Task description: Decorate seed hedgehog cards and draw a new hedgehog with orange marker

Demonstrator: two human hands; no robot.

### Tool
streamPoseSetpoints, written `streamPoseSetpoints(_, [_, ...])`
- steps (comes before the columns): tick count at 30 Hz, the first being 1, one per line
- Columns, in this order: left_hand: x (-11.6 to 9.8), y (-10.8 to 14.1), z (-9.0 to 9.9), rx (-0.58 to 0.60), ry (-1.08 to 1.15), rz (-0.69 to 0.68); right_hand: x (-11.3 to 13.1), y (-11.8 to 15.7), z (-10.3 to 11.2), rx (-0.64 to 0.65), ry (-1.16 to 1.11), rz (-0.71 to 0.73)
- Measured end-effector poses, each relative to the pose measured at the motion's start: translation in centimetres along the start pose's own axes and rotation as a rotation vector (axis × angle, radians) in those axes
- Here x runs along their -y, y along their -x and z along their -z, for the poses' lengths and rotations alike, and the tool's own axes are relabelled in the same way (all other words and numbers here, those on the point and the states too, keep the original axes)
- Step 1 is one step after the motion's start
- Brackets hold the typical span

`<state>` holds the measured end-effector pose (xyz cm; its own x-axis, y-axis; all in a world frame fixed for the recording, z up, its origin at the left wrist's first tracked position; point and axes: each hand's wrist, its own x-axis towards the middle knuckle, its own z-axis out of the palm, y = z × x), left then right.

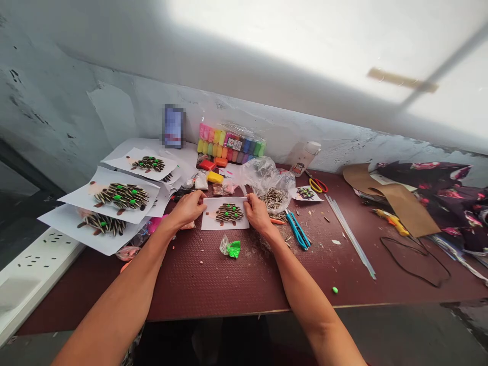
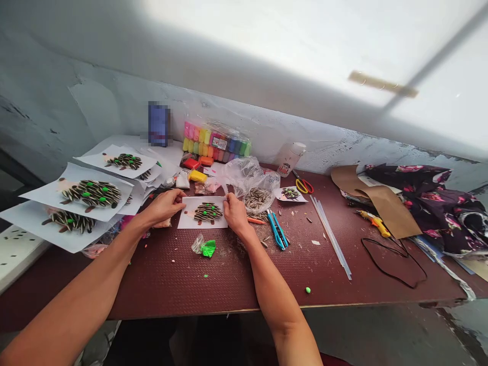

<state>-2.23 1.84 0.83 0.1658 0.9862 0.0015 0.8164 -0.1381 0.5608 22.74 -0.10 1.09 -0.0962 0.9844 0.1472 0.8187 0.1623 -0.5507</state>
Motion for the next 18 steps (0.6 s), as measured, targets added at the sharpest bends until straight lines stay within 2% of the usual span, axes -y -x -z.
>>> streamPoseSetpoints(6, [0.01, -0.08, 0.0, -0.011, 0.0, -0.038, -0.04, -0.03, 0.08, -0.012, -0.041, -0.003])
streamPoseSetpoints(18, [-0.58, 0.17, 0.16, -0.071, 0.099, -0.031, 0.01, 0.01, 0.19, -0.011, -0.07, 0.009])
